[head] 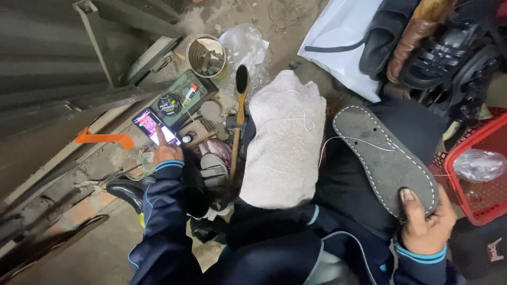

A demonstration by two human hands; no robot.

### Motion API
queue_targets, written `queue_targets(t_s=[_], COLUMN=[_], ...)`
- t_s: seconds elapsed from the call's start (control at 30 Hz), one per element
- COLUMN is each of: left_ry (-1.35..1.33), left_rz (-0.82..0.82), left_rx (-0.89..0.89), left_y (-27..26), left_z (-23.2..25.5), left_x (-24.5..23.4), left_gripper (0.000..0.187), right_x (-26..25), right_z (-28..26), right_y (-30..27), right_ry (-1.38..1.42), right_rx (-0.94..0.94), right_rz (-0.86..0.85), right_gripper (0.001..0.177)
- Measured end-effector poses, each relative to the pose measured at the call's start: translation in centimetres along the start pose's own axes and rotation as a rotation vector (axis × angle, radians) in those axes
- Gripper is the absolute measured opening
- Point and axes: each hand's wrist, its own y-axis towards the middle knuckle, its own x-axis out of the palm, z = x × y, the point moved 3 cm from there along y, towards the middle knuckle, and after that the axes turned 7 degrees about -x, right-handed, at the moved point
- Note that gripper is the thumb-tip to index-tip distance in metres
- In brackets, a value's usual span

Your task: The person is sewing a shoe sole using a needle and white thread. They hold the shoe in their left hand and use their right hand to push the needle through the sole and pull the thread tight. The task is performed while sitting on the floor in a cluttered workshop.

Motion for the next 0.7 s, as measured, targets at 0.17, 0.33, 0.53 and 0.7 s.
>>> queue_targets(t_s=[0.17,0.33,0.53,0.7], left_ry=[-0.028,0.001,-0.047,-0.359], left_rz=[-0.1,-0.089,0.021,0.228], left_rx=[-0.045,-0.031,-0.022,0.181], left_y=[-1.3,-0.5,-1.8,-6.6], left_z=[1.9,1.0,0.7,3.2], left_x=[-2.5,-1.1,-1.5,-4.7], left_gripper=[0.09,0.091,0.086,0.047], right_x=[0.3,0.2,0.4,0.6], right_z=[-0.2,-0.3,-0.8,-1.3], right_y=[0.1,0.2,0.4,0.8], right_ry=[0.015,-0.002,0.024,0.033], right_rx=[-0.033,-0.068,-0.03,-0.034], right_rz=[0.029,0.015,-0.002,-0.02], right_gripper=[0.033,0.035,0.035,0.037])
